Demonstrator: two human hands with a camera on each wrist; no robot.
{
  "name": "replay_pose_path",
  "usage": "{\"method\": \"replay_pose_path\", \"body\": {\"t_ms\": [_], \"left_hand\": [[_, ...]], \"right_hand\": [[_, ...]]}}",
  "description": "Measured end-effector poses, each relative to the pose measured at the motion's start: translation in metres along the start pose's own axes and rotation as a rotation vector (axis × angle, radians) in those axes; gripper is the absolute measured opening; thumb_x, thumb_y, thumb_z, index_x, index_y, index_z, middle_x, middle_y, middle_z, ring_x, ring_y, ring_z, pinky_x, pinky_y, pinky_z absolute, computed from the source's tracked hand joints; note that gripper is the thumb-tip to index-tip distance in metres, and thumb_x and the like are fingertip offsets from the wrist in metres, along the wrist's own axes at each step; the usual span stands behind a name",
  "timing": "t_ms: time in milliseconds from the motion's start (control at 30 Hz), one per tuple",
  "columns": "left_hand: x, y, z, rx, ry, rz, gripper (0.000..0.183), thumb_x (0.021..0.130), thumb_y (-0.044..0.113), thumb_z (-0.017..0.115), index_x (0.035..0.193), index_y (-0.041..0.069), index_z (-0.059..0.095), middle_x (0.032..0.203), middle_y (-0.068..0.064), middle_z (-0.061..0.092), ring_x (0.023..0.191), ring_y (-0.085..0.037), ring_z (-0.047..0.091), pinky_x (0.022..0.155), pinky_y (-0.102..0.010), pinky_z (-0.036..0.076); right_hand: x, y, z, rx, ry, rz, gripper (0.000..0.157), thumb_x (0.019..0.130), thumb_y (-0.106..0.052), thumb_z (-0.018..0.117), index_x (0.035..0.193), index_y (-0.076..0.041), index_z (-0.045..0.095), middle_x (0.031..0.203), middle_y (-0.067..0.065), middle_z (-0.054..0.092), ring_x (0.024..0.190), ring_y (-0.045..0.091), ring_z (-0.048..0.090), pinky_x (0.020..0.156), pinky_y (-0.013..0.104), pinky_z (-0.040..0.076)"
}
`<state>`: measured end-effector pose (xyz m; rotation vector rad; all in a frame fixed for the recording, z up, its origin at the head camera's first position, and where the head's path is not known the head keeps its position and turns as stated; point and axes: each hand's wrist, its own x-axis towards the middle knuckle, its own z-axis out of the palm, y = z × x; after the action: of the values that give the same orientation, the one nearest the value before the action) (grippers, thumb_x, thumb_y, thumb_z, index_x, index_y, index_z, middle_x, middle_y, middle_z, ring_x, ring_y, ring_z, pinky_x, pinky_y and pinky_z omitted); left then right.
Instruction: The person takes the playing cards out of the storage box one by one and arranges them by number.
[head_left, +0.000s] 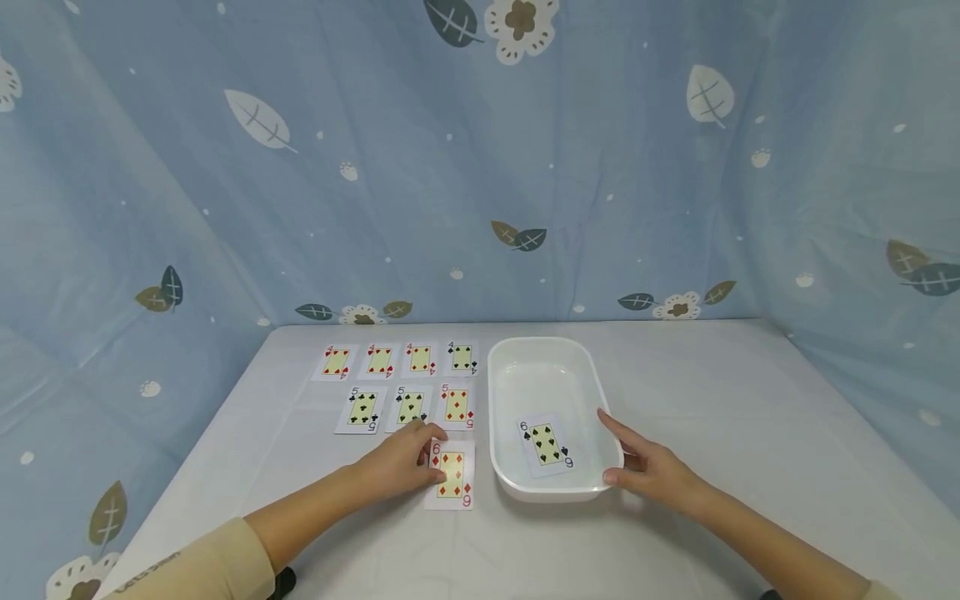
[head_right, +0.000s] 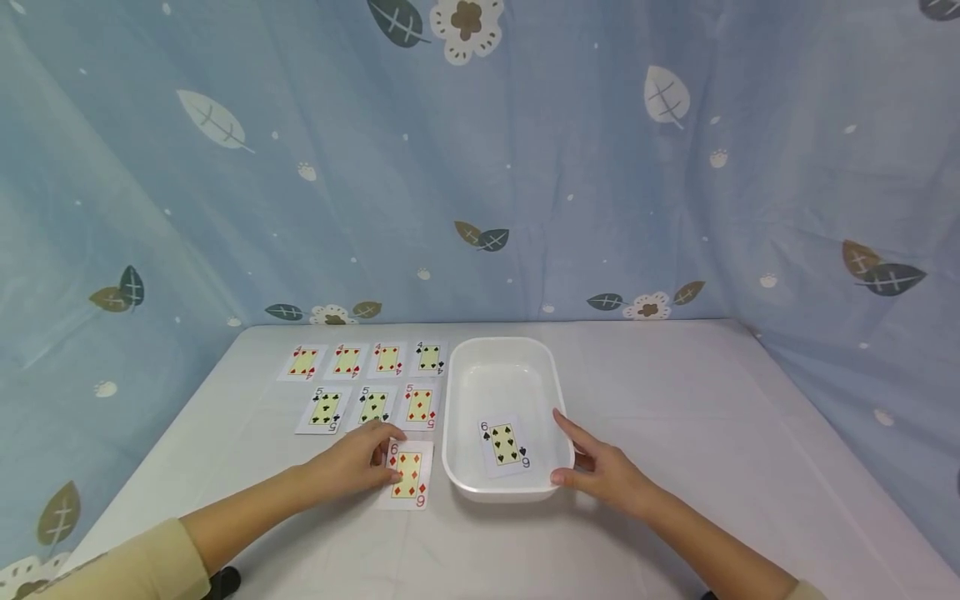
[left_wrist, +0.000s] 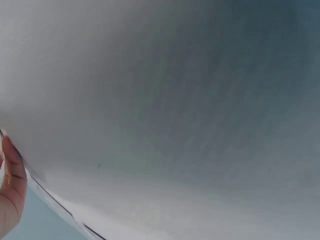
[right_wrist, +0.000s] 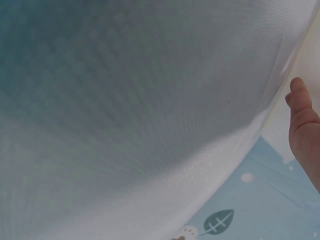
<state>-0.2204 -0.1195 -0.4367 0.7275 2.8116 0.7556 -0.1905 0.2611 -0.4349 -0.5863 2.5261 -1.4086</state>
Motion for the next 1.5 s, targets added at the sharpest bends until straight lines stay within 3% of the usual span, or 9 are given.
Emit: {"method": "replay_pose_path", "body": {"t_ms": [233, 333, 567, 800, 933, 1200, 1500], "left_hand": [[0.007, 0.007, -0.005, 0.187, 0.049, 0.004, 0.050, 0.067, 0.034, 0.076, 0.107, 0.011, 0.058, 0.093, 0.001, 0.047, 0.069, -0.009, 0.045, 0.063, -0.024, 0.043], [0.008, 0.009, -0.006, 0.195, 0.062, 0.006, 0.050, 0.066, 0.034, 0.076, 0.107, 0.011, 0.058, 0.090, 0.002, 0.049, 0.068, -0.008, 0.045, 0.062, -0.023, 0.042], [0.006, 0.016, -0.008, 0.101, 0.054, 0.031, 0.048, 0.071, 0.033, 0.074, 0.111, 0.011, 0.057, 0.092, 0.002, 0.053, 0.068, -0.006, 0.047, 0.060, -0.020, 0.041], [0.013, 0.031, -0.015, -0.137, 0.122, 0.086, 0.041, 0.078, 0.029, 0.070, 0.114, 0.014, 0.056, 0.096, -0.003, 0.058, 0.072, -0.005, 0.054, 0.059, -0.020, 0.046], [0.020, 0.040, -0.020, -0.212, 0.149, 0.101, 0.037, 0.079, 0.026, 0.070, 0.112, 0.018, 0.057, 0.096, -0.003, 0.059, 0.073, -0.005, 0.055, 0.058, -0.021, 0.048], [0.037, 0.060, -0.027, -0.212, 0.166, 0.134, 0.037, 0.078, 0.025, 0.070, 0.112, 0.018, 0.058, 0.094, 0.006, 0.058, 0.076, -0.005, 0.056, 0.063, -0.019, 0.049], [0.058, 0.076, -0.019, -0.206, 0.065, 0.197, 0.037, 0.079, 0.021, 0.069, 0.114, 0.015, 0.057, 0.099, 0.000, 0.059, 0.078, -0.005, 0.059, 0.063, -0.019, 0.049]], "right_hand": [[-0.002, -0.006, -0.003, -0.032, -0.004, 0.008, 0.078, 0.083, -0.019, 0.065, 0.145, -0.013, 0.019, 0.144, 0.029, 0.019, 0.107, 0.042, 0.055, 0.079, 0.033, 0.053], [-0.002, -0.006, -0.002, -0.051, 0.003, -0.012, 0.078, 0.083, -0.019, 0.065, 0.145, -0.011, 0.019, 0.143, 0.030, 0.020, 0.106, 0.042, 0.055, 0.079, 0.033, 0.053], [-0.002, -0.004, 0.001, -0.041, 0.004, -0.004, 0.078, 0.082, -0.020, 0.066, 0.145, -0.010, 0.021, 0.143, 0.029, 0.024, 0.106, 0.041, 0.056, 0.078, 0.031, 0.053], [-0.003, -0.003, 0.001, -0.034, 0.005, -0.006, 0.078, 0.082, -0.019, 0.067, 0.144, -0.009, 0.021, 0.142, 0.031, 0.023, 0.108, 0.044, 0.053, 0.078, 0.032, 0.053], [-0.003, -0.003, 0.001, -0.046, 0.000, -0.017, 0.078, 0.083, -0.018, 0.066, 0.144, -0.007, 0.020, 0.142, 0.032, 0.022, 0.107, 0.045, 0.053, 0.078, 0.032, 0.053], [-0.002, -0.004, 0.000, -0.040, 0.004, -0.008, 0.078, 0.083, -0.019, 0.066, 0.145, -0.009, 0.020, 0.143, 0.031, 0.021, 0.107, 0.045, 0.053, 0.077, 0.033, 0.053], [-0.004, -0.006, -0.002, -0.026, -0.010, -0.026, 0.078, 0.083, -0.018, 0.066, 0.145, -0.008, 0.019, 0.142, 0.033, 0.019, 0.106, 0.045, 0.054, 0.077, 0.033, 0.053]]}}
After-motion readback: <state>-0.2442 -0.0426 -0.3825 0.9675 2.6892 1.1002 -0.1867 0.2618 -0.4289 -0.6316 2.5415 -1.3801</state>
